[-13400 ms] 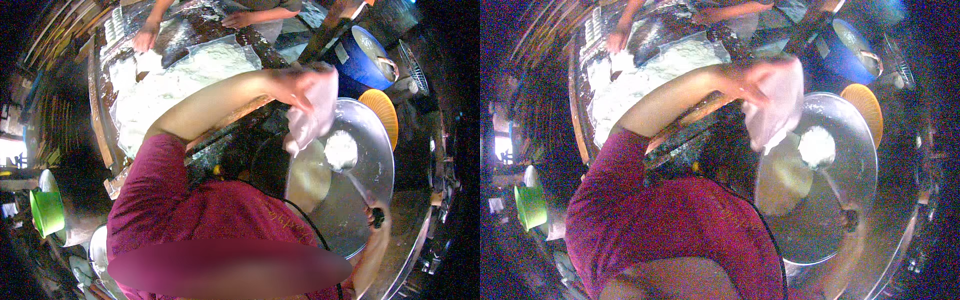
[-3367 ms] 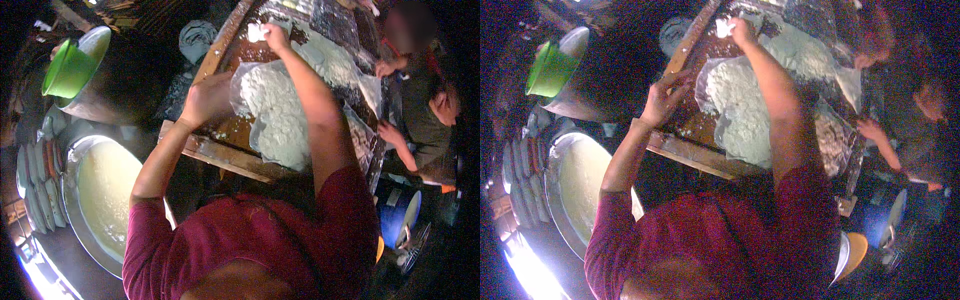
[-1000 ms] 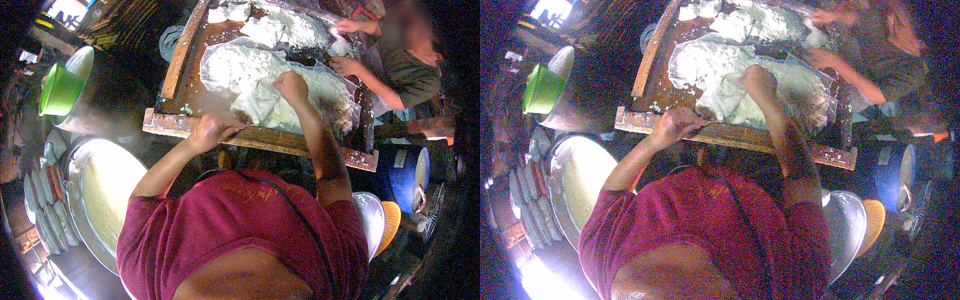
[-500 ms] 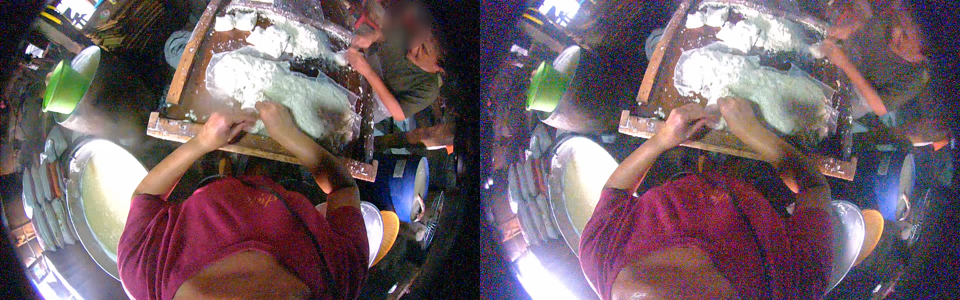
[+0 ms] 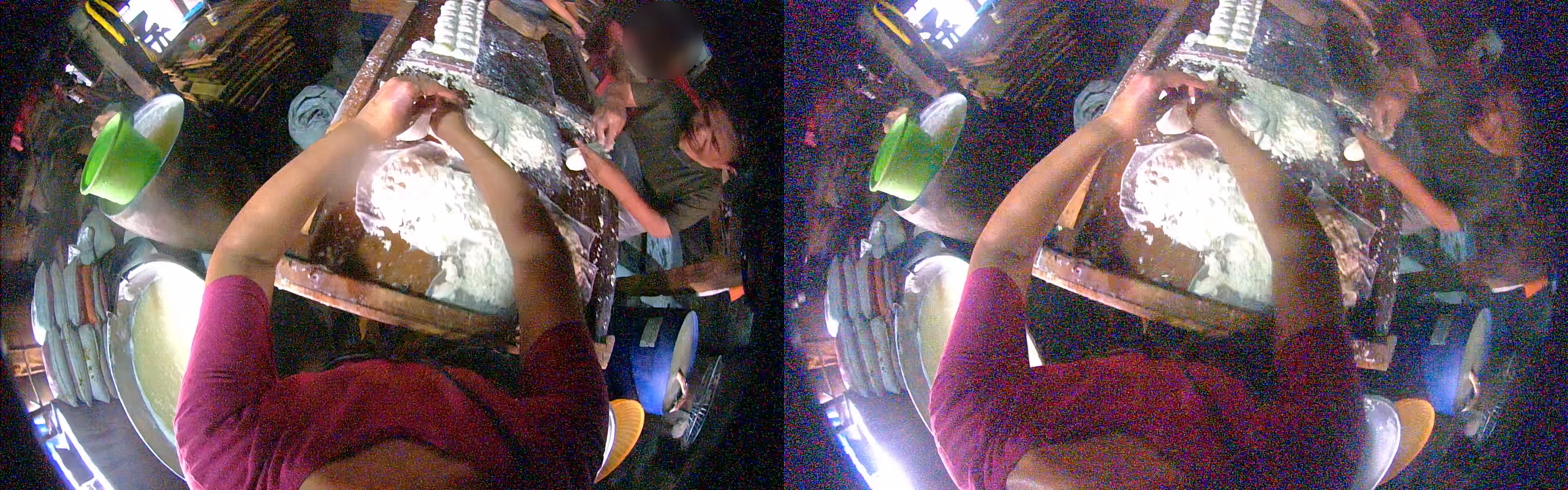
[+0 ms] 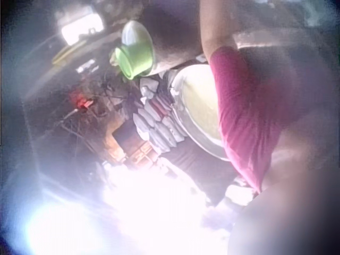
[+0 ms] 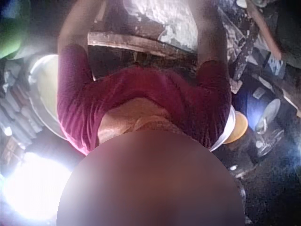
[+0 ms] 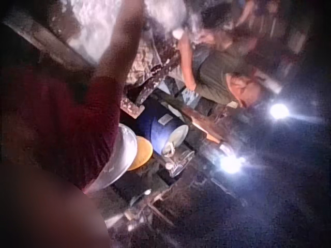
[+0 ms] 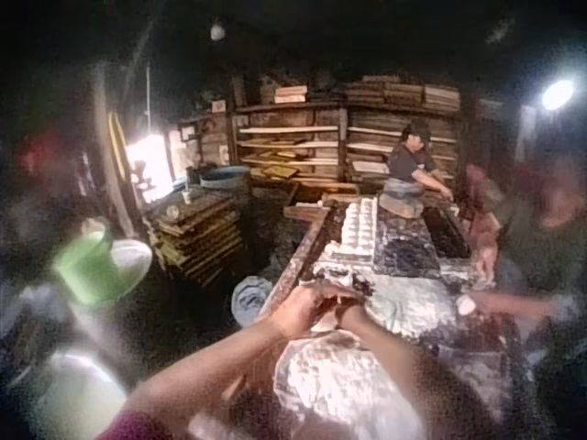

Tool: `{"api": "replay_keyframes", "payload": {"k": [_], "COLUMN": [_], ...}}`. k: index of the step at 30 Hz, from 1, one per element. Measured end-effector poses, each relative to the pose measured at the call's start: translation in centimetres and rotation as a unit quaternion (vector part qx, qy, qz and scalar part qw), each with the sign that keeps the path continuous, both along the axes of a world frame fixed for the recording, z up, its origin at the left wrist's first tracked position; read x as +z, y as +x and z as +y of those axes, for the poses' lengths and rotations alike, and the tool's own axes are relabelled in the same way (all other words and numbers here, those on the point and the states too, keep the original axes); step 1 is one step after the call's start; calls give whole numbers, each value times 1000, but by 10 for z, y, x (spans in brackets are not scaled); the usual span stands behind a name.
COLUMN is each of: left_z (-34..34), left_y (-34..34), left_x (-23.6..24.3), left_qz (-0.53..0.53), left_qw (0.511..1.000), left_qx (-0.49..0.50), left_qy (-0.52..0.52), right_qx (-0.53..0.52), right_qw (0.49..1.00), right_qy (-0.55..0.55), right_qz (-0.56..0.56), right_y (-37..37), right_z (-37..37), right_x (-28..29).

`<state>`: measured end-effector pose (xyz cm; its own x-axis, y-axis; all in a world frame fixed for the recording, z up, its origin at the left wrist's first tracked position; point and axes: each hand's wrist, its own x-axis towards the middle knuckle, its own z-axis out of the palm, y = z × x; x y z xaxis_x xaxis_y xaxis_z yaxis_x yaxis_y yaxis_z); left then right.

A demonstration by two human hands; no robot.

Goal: The person uses a large spoon to scoop portions of white paste-like material from a large metal vat and places them onto a wooden board covered in the same material, then uses their hands to shape and fold the portions.

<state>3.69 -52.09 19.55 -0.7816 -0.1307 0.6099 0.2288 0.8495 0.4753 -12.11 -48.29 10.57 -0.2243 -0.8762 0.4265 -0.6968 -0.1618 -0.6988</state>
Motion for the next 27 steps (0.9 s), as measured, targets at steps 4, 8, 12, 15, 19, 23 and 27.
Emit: {"api": "replay_keyframes", "payload": {"k": [4,8,12,15,19,23,27], "left_z": [-44,-85,-106,-102,-103,-77,-44], "left_y": [-23,-39,-39,-50,-26,9,27], "left_x": [-41,-103,-175,-170,-155,-127,-124], "left_qz": [-30,-130,-58,-61,9,-65,-216], "left_qw": [994,967,969,943,919,926,926], "left_qx": [90,192,241,290,254,311,248], "left_qy": [54,108,22,153,300,202,187], "right_qx": [-139,-233,-184,-169,-94,-168,-251], "right_qw": [988,966,960,932,942,954,940], "right_qy": [47,-94,173,128,264,198,161], "right_qz": [-37,64,124,294,186,147,165], "right_y": [12,33,46,21,13,-23,-48], "right_z": [-9,6,5,-7,-38,-48,-16], "right_x": [-41,-64,-12,-29,-23,-30,-20]}}
